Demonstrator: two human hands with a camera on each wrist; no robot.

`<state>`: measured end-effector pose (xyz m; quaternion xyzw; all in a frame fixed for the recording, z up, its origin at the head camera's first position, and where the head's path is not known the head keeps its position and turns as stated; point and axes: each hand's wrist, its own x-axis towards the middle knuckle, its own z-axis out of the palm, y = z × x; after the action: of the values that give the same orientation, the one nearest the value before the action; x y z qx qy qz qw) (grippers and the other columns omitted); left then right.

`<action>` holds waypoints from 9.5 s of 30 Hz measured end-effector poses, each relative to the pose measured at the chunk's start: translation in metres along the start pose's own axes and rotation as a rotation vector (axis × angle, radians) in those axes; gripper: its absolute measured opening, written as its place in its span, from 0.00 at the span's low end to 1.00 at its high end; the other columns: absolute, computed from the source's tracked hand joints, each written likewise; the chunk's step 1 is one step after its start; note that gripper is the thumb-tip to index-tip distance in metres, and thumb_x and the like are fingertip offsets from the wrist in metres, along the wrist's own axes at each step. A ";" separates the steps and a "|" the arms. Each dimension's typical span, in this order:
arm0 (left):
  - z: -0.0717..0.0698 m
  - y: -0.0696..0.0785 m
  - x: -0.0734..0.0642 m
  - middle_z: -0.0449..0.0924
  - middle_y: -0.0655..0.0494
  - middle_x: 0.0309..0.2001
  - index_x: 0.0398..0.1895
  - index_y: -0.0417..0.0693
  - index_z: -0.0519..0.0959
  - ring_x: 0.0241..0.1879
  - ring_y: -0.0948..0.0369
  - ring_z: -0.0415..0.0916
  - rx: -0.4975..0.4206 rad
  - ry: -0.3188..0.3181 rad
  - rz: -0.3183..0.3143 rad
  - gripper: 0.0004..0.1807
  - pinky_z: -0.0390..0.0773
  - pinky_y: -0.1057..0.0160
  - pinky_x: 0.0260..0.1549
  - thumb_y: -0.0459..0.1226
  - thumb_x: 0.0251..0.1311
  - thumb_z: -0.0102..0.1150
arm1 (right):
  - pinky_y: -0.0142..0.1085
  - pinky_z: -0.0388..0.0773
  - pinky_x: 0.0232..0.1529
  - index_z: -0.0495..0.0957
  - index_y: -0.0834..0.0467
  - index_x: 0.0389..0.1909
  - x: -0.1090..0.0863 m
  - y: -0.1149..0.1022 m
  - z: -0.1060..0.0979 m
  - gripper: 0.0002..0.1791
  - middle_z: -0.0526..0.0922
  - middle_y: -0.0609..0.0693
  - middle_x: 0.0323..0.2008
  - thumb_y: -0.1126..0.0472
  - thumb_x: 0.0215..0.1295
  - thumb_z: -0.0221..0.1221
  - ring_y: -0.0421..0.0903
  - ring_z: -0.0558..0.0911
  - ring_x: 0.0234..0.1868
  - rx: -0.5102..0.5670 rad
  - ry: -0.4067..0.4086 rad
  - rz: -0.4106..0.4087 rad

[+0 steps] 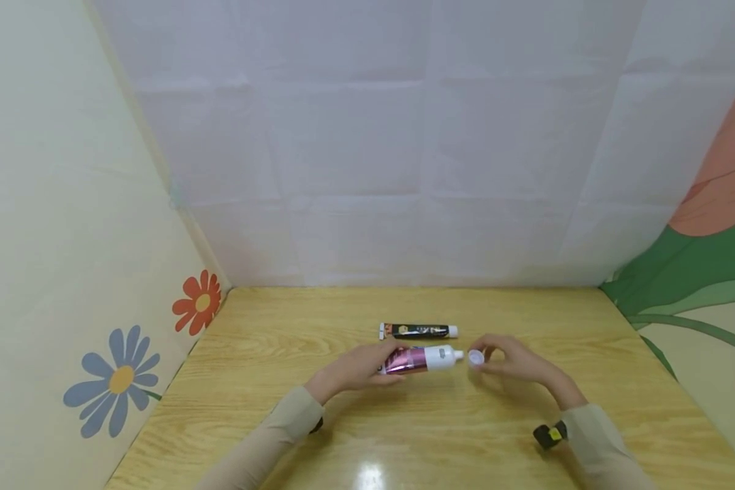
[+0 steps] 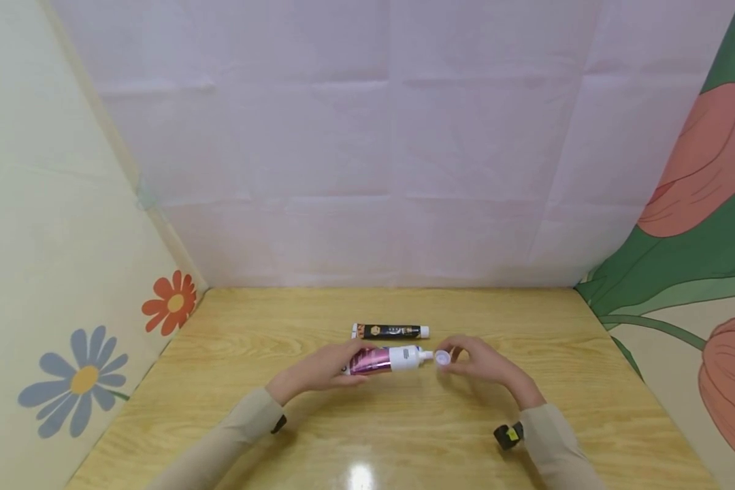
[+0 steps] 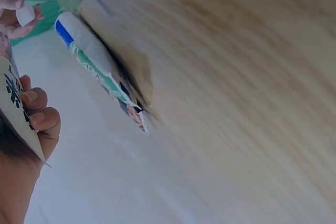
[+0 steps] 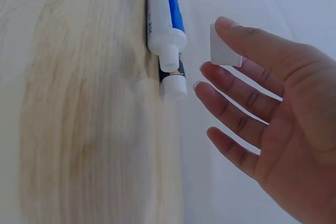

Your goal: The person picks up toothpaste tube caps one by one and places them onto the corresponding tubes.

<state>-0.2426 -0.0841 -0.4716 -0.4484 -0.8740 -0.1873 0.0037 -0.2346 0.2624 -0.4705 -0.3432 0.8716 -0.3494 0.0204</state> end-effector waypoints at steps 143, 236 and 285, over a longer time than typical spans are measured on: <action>-0.067 0.005 0.023 0.80 0.54 0.44 0.49 0.53 0.79 0.41 0.59 0.77 0.439 0.688 0.319 0.27 0.74 0.61 0.44 0.49 0.43 0.71 | 0.30 0.72 0.47 0.76 0.62 0.51 0.025 -0.089 -0.047 0.21 0.79 0.52 0.46 0.70 0.54 0.63 0.40 0.75 0.43 -0.059 0.386 -0.143; -0.069 0.015 0.020 0.79 0.55 0.44 0.48 0.53 0.79 0.40 0.60 0.75 0.479 0.705 0.408 0.29 0.75 0.62 0.42 0.49 0.38 0.74 | 0.35 0.79 0.33 0.81 0.57 0.33 0.030 -0.062 -0.033 0.10 0.82 0.51 0.28 0.65 0.68 0.50 0.47 0.80 0.29 0.056 0.291 -0.056; -0.071 0.013 0.018 0.79 0.54 0.42 0.46 0.52 0.80 0.39 0.59 0.76 0.442 0.755 0.402 0.27 0.75 0.62 0.38 0.47 0.39 0.74 | 0.50 0.71 0.53 0.75 0.64 0.49 0.025 -0.102 -0.044 0.19 0.81 0.50 0.39 0.70 0.55 0.63 0.36 0.77 0.42 0.036 0.349 -0.060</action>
<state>-0.2548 -0.0865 -0.3977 -0.4977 -0.7265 -0.1422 0.4520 -0.2065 0.2207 -0.3685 -0.3027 0.8449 -0.4196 -0.1356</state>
